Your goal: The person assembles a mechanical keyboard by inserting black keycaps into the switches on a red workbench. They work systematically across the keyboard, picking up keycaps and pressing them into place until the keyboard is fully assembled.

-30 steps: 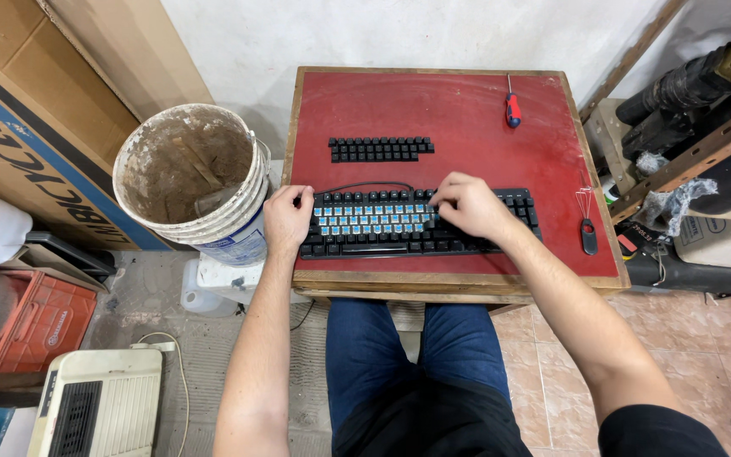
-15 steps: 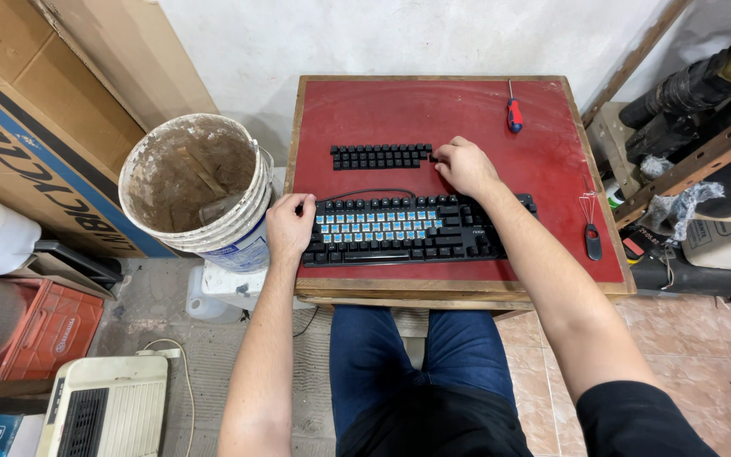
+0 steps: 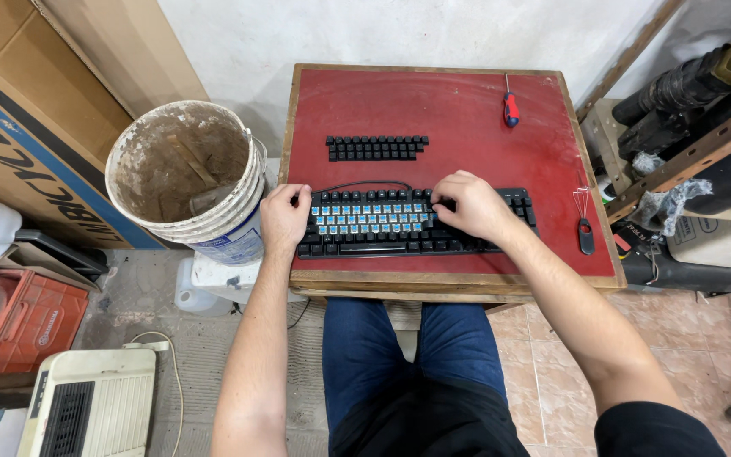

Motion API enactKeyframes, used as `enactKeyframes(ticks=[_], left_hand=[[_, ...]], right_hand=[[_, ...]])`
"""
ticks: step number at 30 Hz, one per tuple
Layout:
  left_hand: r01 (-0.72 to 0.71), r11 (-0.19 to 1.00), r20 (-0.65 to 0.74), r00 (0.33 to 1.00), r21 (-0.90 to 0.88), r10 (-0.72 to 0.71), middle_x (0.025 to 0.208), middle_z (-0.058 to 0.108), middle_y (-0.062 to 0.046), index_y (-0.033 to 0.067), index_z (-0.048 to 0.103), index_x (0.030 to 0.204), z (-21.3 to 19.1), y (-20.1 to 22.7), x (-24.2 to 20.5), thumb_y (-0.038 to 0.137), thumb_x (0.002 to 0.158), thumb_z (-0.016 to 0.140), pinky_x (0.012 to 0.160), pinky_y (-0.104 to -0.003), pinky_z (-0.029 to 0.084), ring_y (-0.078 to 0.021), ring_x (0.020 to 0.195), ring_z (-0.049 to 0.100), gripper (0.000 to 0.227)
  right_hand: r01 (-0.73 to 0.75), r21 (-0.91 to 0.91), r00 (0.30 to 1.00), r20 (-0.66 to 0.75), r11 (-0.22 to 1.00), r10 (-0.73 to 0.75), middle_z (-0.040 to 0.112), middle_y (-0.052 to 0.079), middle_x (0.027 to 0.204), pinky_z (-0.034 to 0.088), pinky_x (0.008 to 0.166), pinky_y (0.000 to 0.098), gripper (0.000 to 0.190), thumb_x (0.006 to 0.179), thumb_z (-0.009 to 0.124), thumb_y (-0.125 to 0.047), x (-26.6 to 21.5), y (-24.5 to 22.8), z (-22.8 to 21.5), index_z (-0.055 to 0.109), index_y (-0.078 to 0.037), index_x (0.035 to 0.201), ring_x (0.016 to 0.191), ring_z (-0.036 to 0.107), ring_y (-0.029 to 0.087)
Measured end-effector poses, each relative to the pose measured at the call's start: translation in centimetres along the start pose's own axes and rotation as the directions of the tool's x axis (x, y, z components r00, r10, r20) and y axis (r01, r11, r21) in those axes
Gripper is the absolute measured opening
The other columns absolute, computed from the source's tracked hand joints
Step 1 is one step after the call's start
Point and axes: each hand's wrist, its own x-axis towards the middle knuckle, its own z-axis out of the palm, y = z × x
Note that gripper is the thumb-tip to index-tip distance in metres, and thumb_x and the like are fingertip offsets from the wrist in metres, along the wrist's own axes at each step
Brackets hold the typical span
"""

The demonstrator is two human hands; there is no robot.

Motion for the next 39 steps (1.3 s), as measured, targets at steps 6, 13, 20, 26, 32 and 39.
enactKeyframes(ticks=[6,13,20,26,32,39], left_hand=[[0.026,0.999,0.034,0.999,0.024,-0.026,0.093,0.081,-0.004,0.0217,0.088,0.1,0.4,-0.7,0.0,0.029,0.106,0.079,0.087,-0.044,0.065,-0.0311,0.097,0.08,0.013],[0.062,0.965,0.287,0.948,0.254,-0.137,0.098,0.08,-0.002,0.0258,0.086,0.103,1.5,-1.0,3.5,0.043,0.103,0.074,0.095,-0.052,0.065,-0.0323,0.105,0.08,0.021],[-0.25,0.9,0.465,0.883,0.358,0.061,0.111,0.074,-0.008,0.0234,0.084,0.122,4.6,-0.2,8.2,0.022,0.108,0.067,0.094,-0.052,0.066,-0.0367,0.109,0.078,0.022],[-0.292,0.878,0.557,0.83,0.38,0.035,0.112,0.069,-0.007,0.0238,0.087,0.123,5.8,-0.3,9.1,0.022,0.11,0.066,0.096,-0.048,0.065,-0.0348,0.113,0.075,0.025],[-0.26,0.889,0.59,0.807,0.377,-0.015,0.112,0.069,-0.008,0.0184,0.083,0.111,5.8,0.1,9.2,0.024,0.104,0.077,0.097,-0.051,0.066,-0.0346,0.115,0.076,0.011],[-0.167,0.903,0.592,0.798,0.396,-0.112,0.106,0.075,-0.005,0.0219,0.079,0.104,6.3,-1.0,8.9,0.026,0.101,0.081,0.094,-0.049,0.066,-0.0305,0.112,0.079,0.005]], right_hand=[[0.001,-0.076,0.998,0.06,0.997,0.003,0.084,0.006,0.106,0.066,0.092,0.0346,0.008,0.092,0.082,-0.009,-1.1,-0.2,0.8,0.084,-0.01,0.1,0.109,0.079,0.024],[0.039,-0.096,0.996,0.089,0.995,-0.03,0.084,0.005,0.108,0.065,0.096,0.0344,0.006,0.094,0.08,-0.01,-1.6,-0.1,0.9,0.084,-0.01,0.099,0.112,0.077,0.023],[0.03,-0.147,0.994,0.106,0.989,-0.015,0.076,0.004,0.109,0.065,0.096,0.037,0.009,0.093,0.077,-0.013,-2.0,-0.2,0.4,0.084,-0.011,0.098,0.112,0.073,0.024],[-0.008,-0.099,0.994,0.108,0.995,0.019,0.074,0.004,0.108,0.065,0.097,0.0376,0.011,0.094,0.076,-0.014,-1.2,0.9,0.4,0.085,-0.01,0.1,0.112,0.073,0.025],[-0.089,-0.111,0.992,0.08,0.99,0.098,0.075,0.004,0.109,0.066,0.094,0.0398,0.013,0.096,0.076,-0.021,1.3,2.8,2.1,0.085,-0.014,0.103,0.111,0.076,0.026],[-0.264,-0.154,0.96,0.054,0.952,0.275,0.074,0.006,0.118,0.068,0.093,0.0484,0.032,0.105,0.07,-0.028,8.2,8.3,6.2,0.081,-0.025,0.135,0.111,0.079,0.033]])
